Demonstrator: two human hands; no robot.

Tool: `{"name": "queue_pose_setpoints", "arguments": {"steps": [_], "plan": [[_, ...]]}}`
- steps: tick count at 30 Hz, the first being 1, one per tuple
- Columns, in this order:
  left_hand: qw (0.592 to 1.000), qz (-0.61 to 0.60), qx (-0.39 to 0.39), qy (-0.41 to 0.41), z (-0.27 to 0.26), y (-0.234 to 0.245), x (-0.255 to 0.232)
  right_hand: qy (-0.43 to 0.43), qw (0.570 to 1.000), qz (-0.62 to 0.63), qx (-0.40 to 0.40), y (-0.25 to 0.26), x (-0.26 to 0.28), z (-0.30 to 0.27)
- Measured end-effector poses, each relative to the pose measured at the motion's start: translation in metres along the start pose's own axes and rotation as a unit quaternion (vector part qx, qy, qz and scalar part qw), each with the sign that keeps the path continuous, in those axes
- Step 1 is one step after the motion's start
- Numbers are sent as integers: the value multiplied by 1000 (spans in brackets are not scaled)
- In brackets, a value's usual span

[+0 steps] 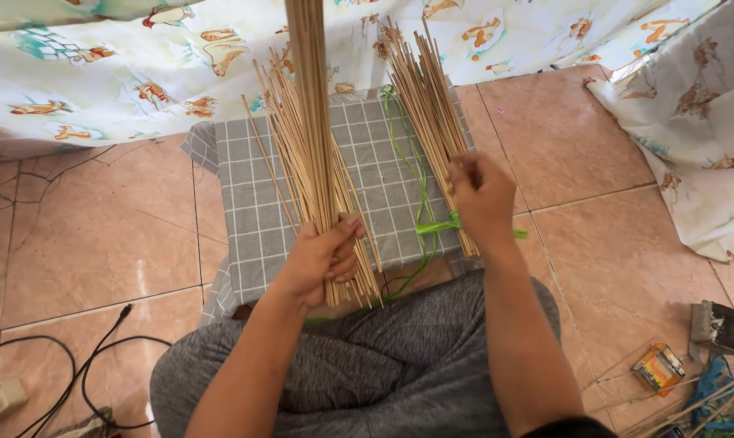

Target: Gathering thin wooden sticks into bundles and tying them securely with green plastic string.

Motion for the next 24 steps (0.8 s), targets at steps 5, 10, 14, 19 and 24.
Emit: {"name": "queue_pose_setpoints", "arguments": {"steps": [5,10,14,19,24], "plan": [[999,-10,-29,10,-1,-9,2,65,945,-312,74,-42,-34,6],[999,-3,-48,14,-3,-10,4,48,881,-444,156,-83,-30,19],[997,5,-77,0,-2,-8,-4,118,906,-392,107,-77,-14,15],[995,5,-97,0,-2,-11,-5,80,909,-382,144,-83,-13,11],[993,25,-111,-2,-1,-6,0,147,938,-300,99,-79,-10,7]]}}
Point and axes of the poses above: each hand's wrist, its own z-axis towards the middle knuckle, its own y-axis out of the back of the hand, x = y × z, the point moved 3 cm from there along z, towards the middle knuckle, and after that the axes turned 2 degrees about x, right-handed, at the moved point
